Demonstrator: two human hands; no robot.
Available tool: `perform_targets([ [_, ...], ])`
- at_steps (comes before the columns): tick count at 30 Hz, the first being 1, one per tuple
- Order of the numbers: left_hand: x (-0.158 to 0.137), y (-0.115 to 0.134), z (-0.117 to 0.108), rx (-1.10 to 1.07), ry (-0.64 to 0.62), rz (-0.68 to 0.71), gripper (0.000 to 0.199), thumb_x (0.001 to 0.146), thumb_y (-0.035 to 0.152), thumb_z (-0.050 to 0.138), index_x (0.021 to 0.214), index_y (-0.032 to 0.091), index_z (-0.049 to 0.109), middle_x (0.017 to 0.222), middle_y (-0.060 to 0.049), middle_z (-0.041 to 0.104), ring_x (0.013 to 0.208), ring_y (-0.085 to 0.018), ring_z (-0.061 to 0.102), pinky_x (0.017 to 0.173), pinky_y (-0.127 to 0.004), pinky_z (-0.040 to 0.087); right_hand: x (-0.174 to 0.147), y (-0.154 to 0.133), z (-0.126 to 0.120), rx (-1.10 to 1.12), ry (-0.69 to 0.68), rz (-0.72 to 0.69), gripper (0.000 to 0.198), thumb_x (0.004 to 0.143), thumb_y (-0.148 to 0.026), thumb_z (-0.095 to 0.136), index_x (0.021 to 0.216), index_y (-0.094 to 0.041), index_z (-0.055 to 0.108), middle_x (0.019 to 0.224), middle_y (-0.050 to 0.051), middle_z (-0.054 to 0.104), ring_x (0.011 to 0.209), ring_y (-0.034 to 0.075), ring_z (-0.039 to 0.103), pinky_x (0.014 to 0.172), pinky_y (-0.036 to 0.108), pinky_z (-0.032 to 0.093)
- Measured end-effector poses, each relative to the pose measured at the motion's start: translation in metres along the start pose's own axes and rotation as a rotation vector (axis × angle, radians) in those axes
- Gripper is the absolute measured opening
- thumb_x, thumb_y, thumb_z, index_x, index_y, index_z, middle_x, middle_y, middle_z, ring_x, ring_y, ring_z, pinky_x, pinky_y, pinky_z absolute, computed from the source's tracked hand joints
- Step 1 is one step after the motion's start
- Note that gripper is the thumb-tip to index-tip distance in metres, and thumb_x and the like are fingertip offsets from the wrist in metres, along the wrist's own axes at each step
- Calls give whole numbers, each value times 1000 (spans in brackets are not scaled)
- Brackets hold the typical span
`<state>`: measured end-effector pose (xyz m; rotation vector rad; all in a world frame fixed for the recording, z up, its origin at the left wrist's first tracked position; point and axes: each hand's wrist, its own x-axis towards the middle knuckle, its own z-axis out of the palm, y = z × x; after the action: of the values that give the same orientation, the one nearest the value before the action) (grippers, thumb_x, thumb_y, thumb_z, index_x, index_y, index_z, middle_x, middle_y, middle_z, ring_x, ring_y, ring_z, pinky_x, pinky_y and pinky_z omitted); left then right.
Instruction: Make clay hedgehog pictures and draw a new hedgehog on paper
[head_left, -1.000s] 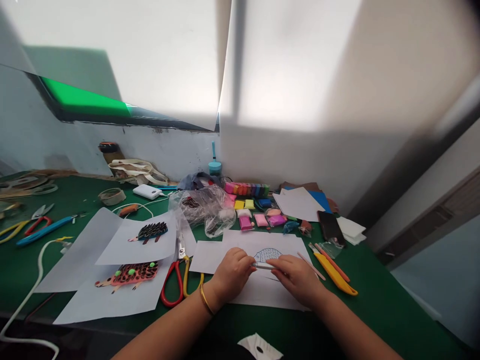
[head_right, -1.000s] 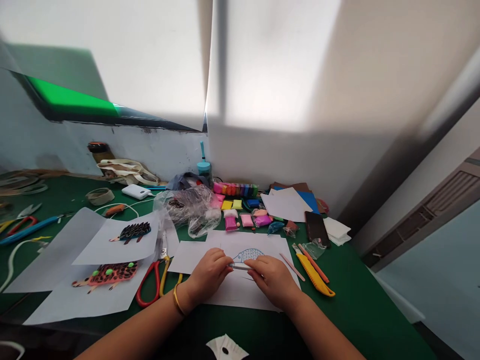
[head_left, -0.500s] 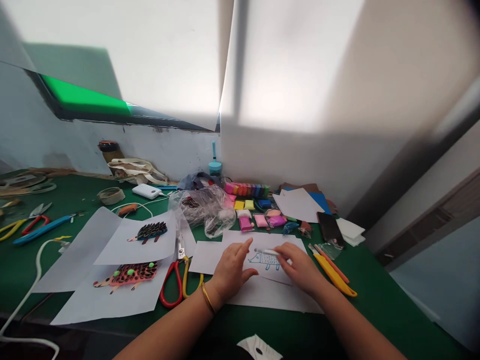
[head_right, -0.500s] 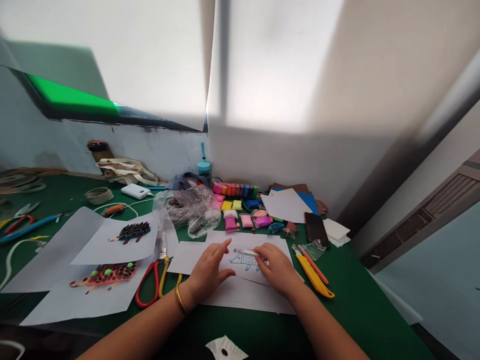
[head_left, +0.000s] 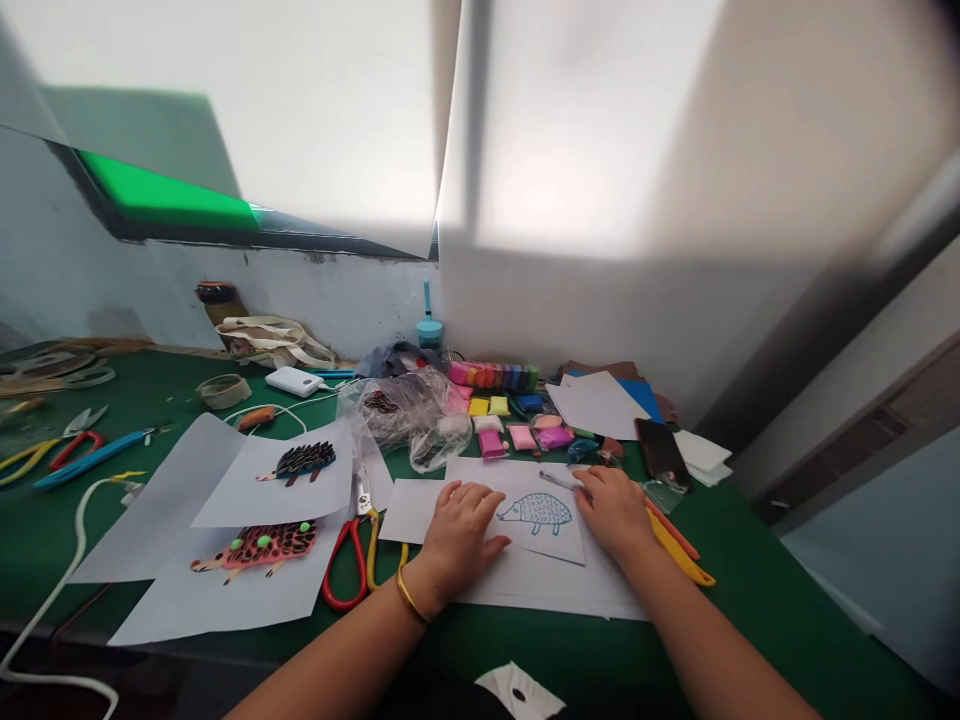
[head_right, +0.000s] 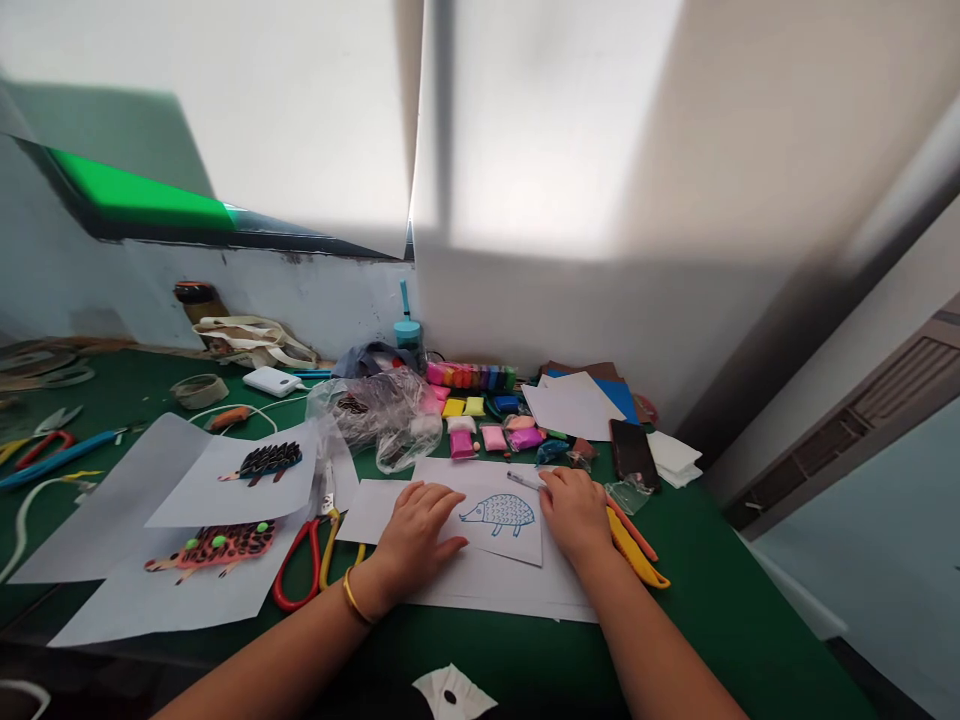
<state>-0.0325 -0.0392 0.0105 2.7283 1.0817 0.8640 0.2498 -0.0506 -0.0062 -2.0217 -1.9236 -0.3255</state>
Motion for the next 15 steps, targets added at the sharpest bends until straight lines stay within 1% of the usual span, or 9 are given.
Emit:
perform_targets([
  [2,-1,-2,2,29,-23,-48,68,76,36,74,136,23,45,129,-11,59,121,-30,52,110,-58,25,1,2,-1,-16,-16,9,27,90,-26,49,107,-26,69,109,8,67,103,25,54,83,38,35],
  [5,-3,-5,7,58,-79,-95,82,75,41,74,144,20,35,132,-15,58,128,-34,48,113,-62,17,2,7,-1,-58,-44,49,25,90,-21,49,102,-26,71,105,7,68,101,25,54,81,38,34],
  [9,-2,-7,9,78,-122,-107,85,75,41,73,145,16,32,132,-18,58,131,-34,47,115,-60,17,6,10,-4,-116,-12,77,29,89,-16,49,107,-25,69,107,9,67,102,26,53,79,38,33],
  [12,-1,-7,9,83,-129,-99,84,76,41,72,145,15,32,133,-18,58,132,-34,46,116,-59,16,15,-2,-9,-108,14,1,28,90,-20,50,110,-24,68,110,10,67,103,26,53,80,37,34],
  [14,-1,-6,9,86,-124,-100,84,76,41,72,145,15,33,132,-18,58,131,-34,46,116,-60,16,26,-14,-11,-84,-29,-67,24,90,-23,51,104,-23,70,107,10,67,101,25,54,80,36,35],
  [15,-1,-6,9,88,-121,-103,84,75,42,72,145,15,33,131,-18,59,131,-35,46,116,-60,16,33,-20,-12,-76,-54,-93,24,91,-25,50,105,-23,70,107,10,67,102,25,55,82,35,36],
])
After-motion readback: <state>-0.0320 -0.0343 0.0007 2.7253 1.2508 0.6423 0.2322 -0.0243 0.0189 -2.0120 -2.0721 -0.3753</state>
